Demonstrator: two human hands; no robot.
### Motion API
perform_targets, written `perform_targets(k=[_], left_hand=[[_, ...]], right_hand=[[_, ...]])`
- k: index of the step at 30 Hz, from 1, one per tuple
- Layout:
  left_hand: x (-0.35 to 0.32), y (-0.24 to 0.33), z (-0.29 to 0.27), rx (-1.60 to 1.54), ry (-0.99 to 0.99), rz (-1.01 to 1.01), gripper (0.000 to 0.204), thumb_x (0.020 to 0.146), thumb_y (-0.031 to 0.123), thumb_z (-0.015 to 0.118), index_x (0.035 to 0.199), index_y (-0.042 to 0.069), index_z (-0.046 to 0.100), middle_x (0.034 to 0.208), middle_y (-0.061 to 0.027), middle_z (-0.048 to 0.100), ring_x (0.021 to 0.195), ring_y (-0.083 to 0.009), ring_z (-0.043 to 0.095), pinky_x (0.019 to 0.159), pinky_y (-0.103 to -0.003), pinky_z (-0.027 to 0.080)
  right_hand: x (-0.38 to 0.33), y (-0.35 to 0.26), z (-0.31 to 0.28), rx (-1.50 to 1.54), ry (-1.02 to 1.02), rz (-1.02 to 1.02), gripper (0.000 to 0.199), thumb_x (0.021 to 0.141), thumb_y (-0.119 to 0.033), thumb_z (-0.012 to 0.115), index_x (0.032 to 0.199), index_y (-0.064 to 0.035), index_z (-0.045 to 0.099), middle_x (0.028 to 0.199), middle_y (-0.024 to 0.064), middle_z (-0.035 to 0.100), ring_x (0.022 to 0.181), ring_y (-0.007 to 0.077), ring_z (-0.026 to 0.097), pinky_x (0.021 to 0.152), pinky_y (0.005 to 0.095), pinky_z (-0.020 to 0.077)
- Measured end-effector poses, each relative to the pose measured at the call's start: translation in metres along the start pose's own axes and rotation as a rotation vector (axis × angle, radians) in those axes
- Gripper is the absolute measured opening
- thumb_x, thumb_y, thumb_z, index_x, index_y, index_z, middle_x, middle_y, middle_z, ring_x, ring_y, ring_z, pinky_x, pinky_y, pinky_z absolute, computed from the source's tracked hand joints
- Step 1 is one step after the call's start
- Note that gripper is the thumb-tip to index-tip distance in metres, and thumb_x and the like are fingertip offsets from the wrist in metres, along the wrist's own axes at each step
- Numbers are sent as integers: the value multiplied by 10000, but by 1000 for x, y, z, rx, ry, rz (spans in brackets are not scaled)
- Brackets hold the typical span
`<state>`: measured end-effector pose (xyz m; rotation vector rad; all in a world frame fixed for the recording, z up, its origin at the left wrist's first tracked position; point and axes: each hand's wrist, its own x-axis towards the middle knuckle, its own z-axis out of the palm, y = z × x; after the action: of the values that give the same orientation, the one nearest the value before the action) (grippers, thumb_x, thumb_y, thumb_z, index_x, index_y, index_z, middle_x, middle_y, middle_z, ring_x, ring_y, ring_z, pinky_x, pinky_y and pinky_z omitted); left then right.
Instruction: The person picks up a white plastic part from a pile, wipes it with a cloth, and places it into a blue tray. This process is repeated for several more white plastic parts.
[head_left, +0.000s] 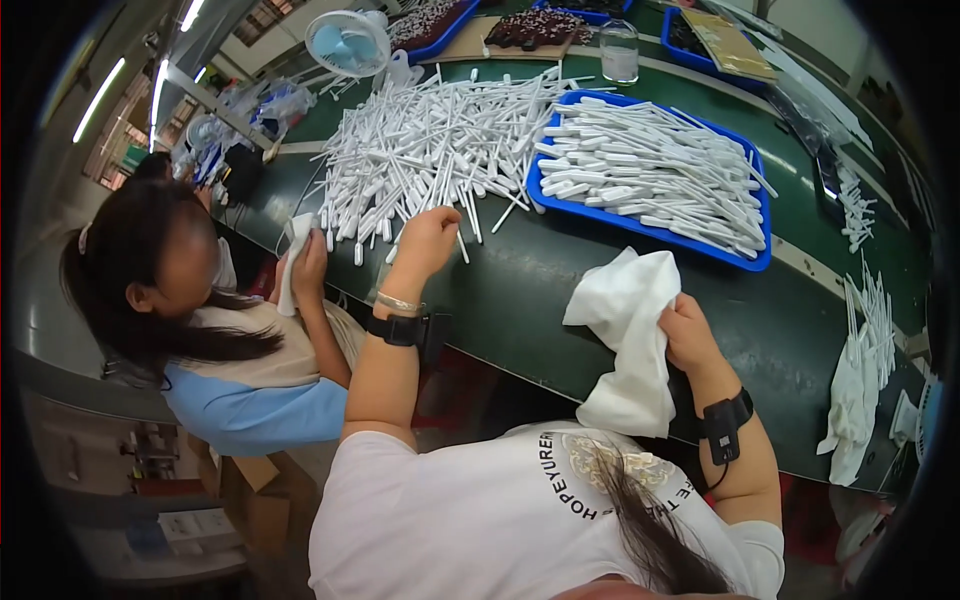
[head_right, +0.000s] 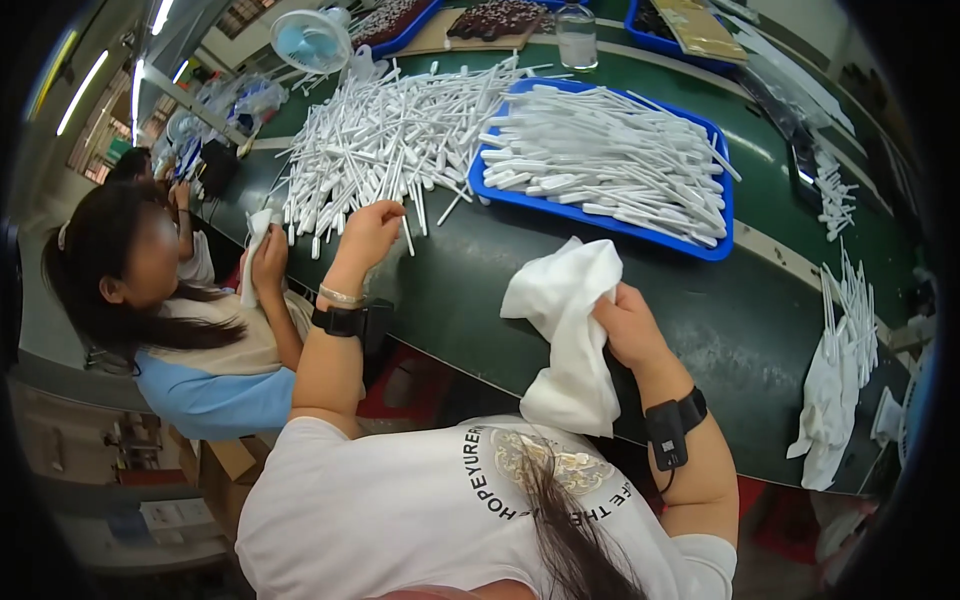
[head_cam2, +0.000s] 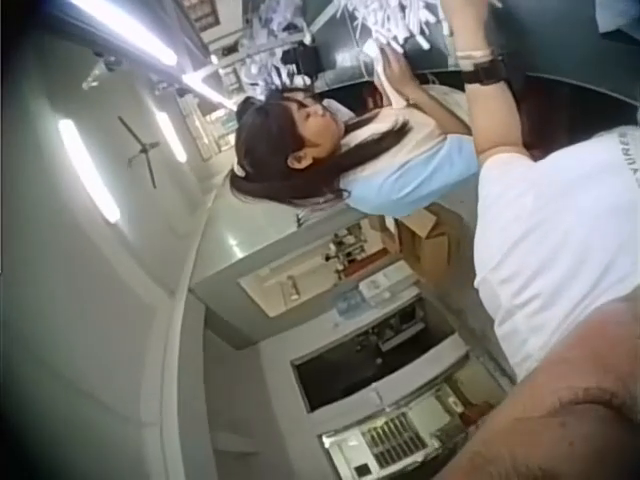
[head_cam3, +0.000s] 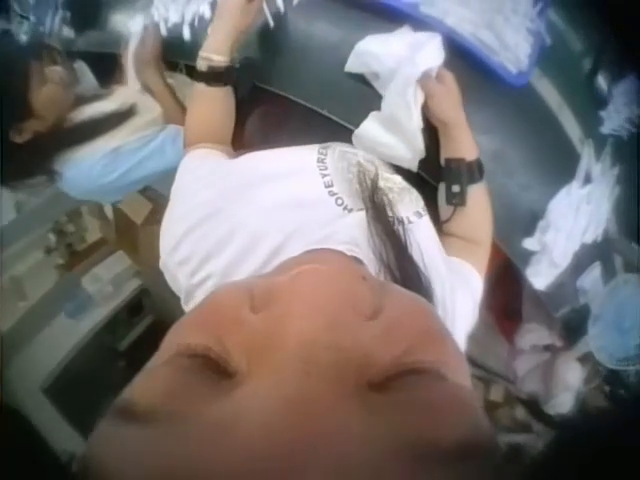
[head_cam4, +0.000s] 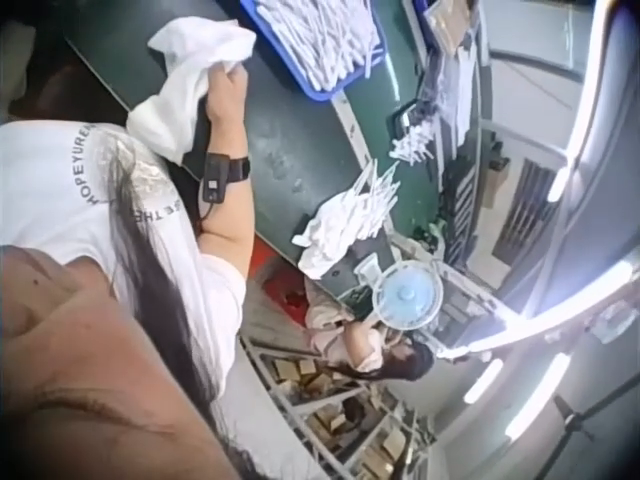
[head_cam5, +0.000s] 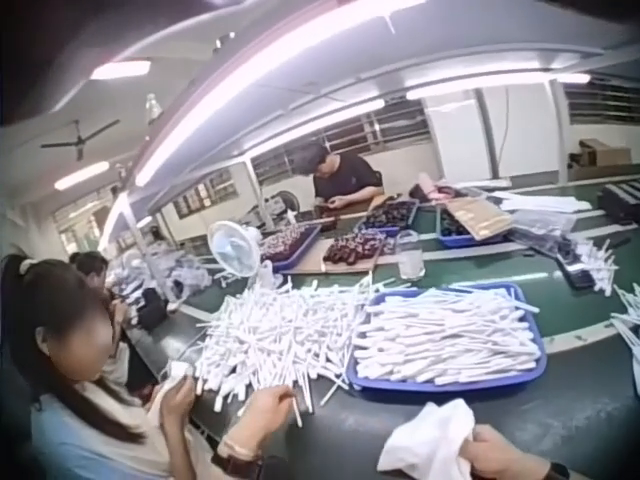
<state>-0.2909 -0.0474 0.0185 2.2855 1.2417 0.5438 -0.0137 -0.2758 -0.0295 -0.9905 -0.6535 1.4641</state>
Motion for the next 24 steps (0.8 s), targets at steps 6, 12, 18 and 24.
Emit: perform_targets(k=[6,12,18,24], left_hand=[[35,-18,12,525,119,238,155,755,78,504,870,84,608,813,-104,578,746,-284,576,626,-375,465],[69,-27,14,727,121,315,107,734,87,499,776,105,596,762,-81,543,742,-268,568,609,-375,461],[93,-34,0,826,35,585,101,707,92,494,733,110,590,726,-58,535,724,-245,566,597,-348,462],[111,-28,-10,915,-87,663,87,708,92,499,714,99,586,726,-68,534,734,-248,565,612,-347,461]], right_hand=[[-3,0,2,30,40,-4,247,858,-116,466,1053,26,515,975,82,585,841,154,580,739,284,469],[-2,0,1,25,51,-21,253,851,-107,475,1064,24,511,984,84,585,848,161,583,744,287,473],[-3,0,-4,-33,11,2,263,850,-98,472,1085,16,504,1009,92,582,874,175,588,763,292,477],[-3,2,-4,-44,8,-13,267,851,-107,478,1086,18,503,1010,92,582,870,173,587,761,290,475]])
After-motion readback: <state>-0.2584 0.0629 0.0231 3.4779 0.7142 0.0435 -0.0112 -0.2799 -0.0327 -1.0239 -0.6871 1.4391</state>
